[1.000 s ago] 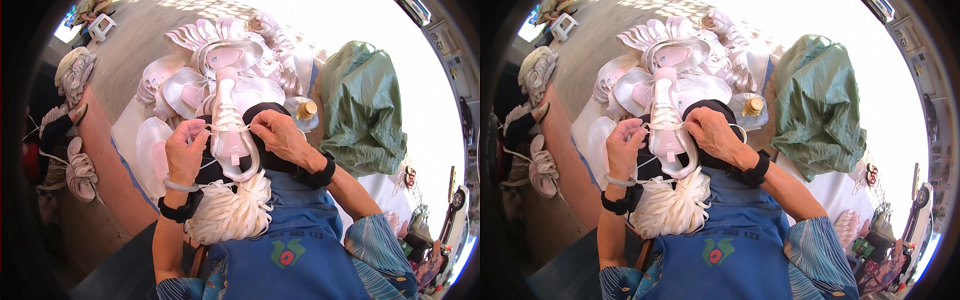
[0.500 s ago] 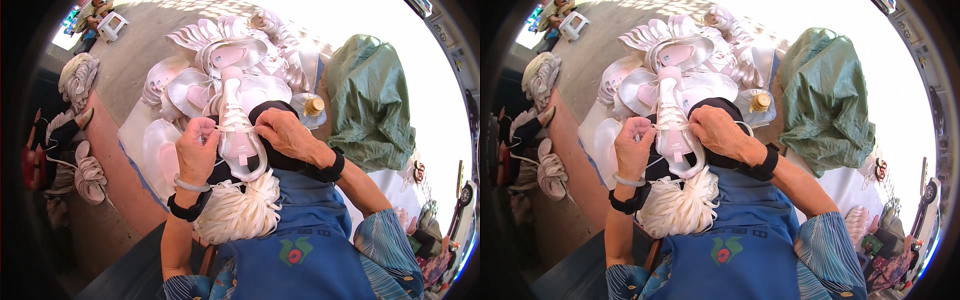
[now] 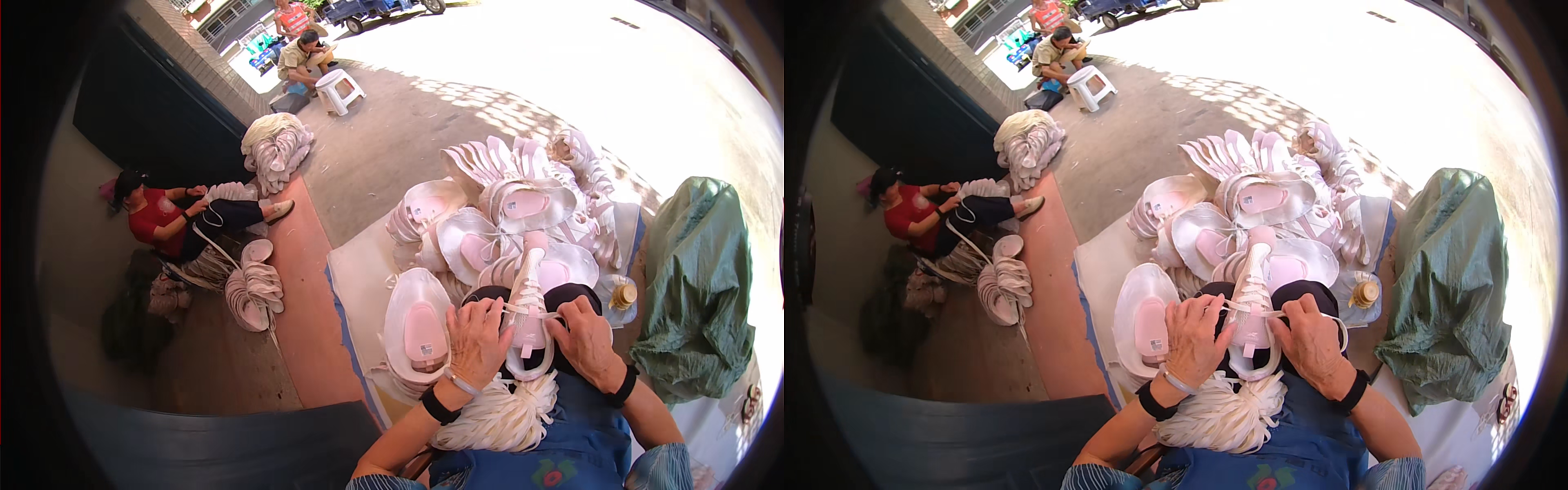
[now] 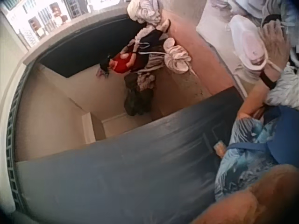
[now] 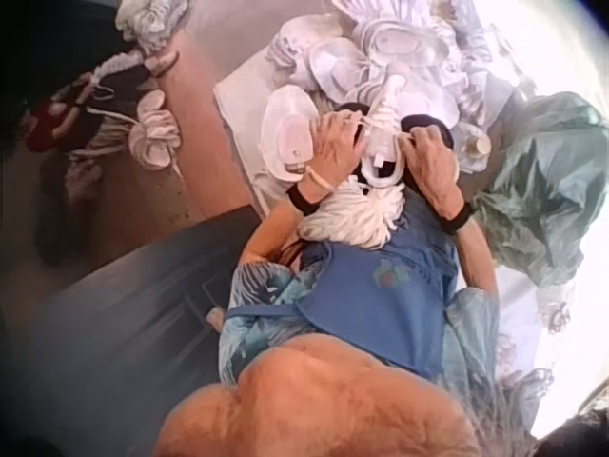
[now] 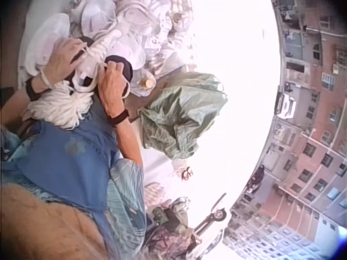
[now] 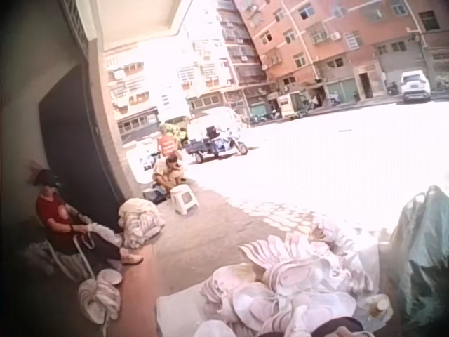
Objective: Lacing white and pink sneakers from a large pile of shoe uppers.
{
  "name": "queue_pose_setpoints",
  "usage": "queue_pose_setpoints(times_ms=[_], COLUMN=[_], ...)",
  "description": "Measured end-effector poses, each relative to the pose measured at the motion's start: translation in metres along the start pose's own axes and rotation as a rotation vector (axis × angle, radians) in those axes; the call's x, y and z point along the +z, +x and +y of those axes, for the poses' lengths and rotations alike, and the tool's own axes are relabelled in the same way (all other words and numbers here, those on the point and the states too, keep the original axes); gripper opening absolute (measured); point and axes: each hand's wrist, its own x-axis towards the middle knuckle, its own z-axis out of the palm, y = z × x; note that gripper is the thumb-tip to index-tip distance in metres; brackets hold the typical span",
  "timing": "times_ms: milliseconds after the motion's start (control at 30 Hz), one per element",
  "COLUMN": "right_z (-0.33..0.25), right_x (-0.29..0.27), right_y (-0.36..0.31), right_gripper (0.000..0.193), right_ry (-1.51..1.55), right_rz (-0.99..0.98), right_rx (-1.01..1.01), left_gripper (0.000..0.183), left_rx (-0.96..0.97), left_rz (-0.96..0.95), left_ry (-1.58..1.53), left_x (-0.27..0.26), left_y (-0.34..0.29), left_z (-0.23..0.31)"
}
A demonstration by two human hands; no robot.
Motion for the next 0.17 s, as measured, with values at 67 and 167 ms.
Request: queue_pose_setpoints(times_ms=[67, 167], right_z=[-0.01, -0.017], right_x=[-0.003, -0.007], right_y=[-0.003, -0.001], right_gripper=[0.03, 0.04], right_ry=[-0.028, -0.098], right_rz=[-0.031, -0.096], right_rx=[-0.043, -0.029], left_gripper=[0.044, 0.042], left_rx=[0.014, 0.014], left_rz=[0.019, -0.066], left_ry=[0.046, -0.028], left_x=[0.004, 0.016], left_y=[-0.001, 0.0], left_z=[-0.004, -0.008])
